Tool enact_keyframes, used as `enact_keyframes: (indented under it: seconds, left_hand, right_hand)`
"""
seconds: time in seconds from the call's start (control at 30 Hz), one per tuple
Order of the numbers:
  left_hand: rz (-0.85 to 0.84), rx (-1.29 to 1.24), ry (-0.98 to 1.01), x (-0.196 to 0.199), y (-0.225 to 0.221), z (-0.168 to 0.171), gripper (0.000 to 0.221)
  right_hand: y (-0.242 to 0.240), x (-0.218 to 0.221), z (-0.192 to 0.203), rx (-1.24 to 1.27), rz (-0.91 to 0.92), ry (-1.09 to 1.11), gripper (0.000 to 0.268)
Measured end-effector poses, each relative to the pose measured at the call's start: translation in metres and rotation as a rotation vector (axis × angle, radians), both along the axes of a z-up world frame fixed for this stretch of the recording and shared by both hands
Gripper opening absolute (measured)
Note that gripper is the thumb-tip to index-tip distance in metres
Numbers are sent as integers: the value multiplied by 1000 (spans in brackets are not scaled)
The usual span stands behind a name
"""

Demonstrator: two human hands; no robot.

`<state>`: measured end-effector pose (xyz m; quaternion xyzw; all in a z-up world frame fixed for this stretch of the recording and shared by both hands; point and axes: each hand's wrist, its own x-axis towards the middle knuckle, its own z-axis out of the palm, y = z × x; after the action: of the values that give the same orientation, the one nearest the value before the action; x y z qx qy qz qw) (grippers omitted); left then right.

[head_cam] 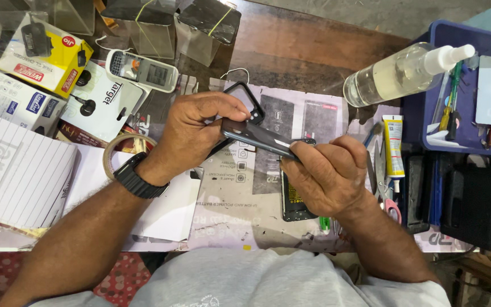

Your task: The person removes the back cover of a smartphone, detaches internal components and cables by hand, and uses a plastic pry tool to separate parts on a repair bench.

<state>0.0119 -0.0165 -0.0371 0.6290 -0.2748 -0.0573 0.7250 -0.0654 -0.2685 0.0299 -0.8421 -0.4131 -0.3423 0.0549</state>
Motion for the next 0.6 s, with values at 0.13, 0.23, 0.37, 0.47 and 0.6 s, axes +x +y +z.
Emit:
enact_keyframes:
  seconds: [0.13,0.23,0.37,0.47,0.6]
  left_hand:
    - [4,-10,-6,1,-1,0,29]
    - [7,0,-18,0,0,1,31]
    - [5,4,-12,0,0,2,33]
    - [3,1,-14,0,0,2,32]
    - [2,6,-33,1,1,3,34]
  right_hand:
    - [1,0,-2,9,-8,5,13]
    - [1,0,-2,14,-15,14,13]
    - [0,0,-2,20,-6,21,13]
    - [0,0,-2,26,-5,25,12]
    - [0,0,-2,31,-6,36,13]
